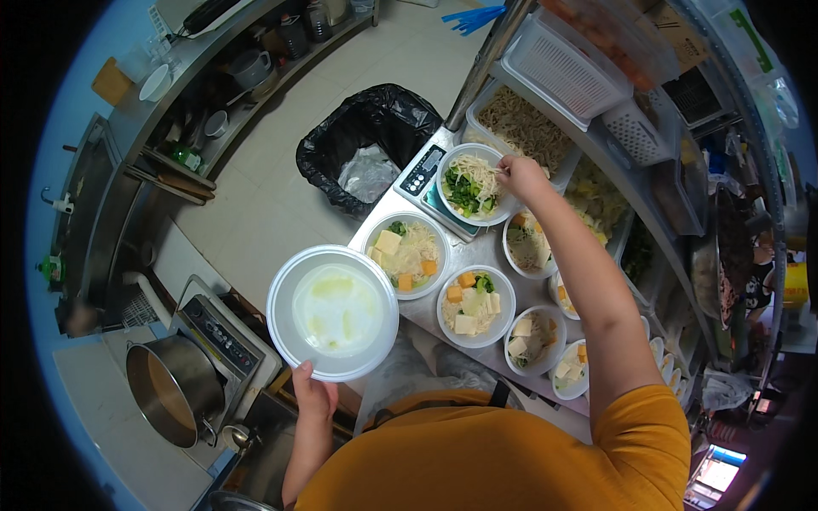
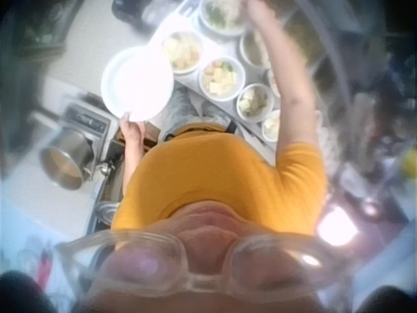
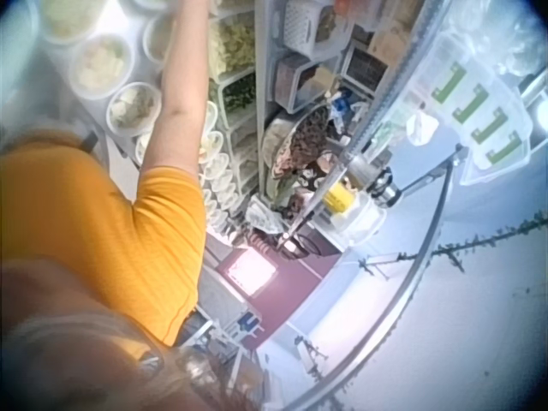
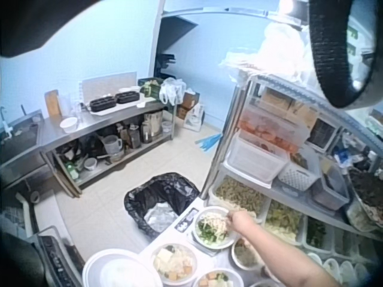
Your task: The person assembles multiple bowls of food by adding noodles, tofu, vegetables, and meat from various containers. They use their hands to transfer ingredients into white bowls arranged on a counter.
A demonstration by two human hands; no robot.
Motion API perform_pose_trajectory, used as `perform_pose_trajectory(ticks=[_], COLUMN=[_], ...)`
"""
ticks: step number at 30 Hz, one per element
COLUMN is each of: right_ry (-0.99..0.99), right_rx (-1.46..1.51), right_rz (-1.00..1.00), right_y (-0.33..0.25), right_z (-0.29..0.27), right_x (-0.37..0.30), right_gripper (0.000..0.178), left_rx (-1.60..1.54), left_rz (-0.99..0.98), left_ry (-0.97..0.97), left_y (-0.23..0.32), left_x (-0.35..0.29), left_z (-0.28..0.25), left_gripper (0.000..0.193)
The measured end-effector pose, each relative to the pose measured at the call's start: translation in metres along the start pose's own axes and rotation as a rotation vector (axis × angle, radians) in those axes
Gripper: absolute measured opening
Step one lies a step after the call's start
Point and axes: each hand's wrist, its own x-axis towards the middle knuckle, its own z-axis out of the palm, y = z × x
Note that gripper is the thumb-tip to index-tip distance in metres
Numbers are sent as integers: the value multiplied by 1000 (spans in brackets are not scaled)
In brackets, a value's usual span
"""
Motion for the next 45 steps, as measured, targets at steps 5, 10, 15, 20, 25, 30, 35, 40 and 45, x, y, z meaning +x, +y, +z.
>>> perform_pose_trajectory(ticks=[5, 10, 15, 20, 25, 30, 35, 40, 45], right_ry=[-294, -327, -495, -288, -368, -308, 109, 152, 211], right_rx=[-224, -185, -206, -184, 116, -55, 107, -73, -57], right_rz=[68, 78, -34, 34, -315, -398, -344, -141, -229], right_y=[-26, -34, -27, -41, -15, -27, -37, -21, -36], right_z=[-16, -29, -13, -21, -8, -8, -8, 35, 19], right_x=[-22, -26, -25, -34, -46, -56, -13, 24, -6], right_gripper=[21, 25, 21, 27, 26, 20, 19, 20, 25], left_rx=[1, 8, 1, -3, -9, -3, -7, -12, -3], left_rz=[-2, 13, 19, 14, 16, 24, 19, 32, 42], left_ry=[14, 3, 10, -1, 21, 22, -22, 12, -8], left_y=[2, 1, 2, 2, 1, 2, 5, 0, 3], left_x=[0, 3, 3, 1, 1, -1, 2, 0, -4], left_z=[3, 3, 6, 2, 0, 0, 4, -2, 1], left_gripper=[70, 70, 71, 70, 71, 72, 71, 70, 70])
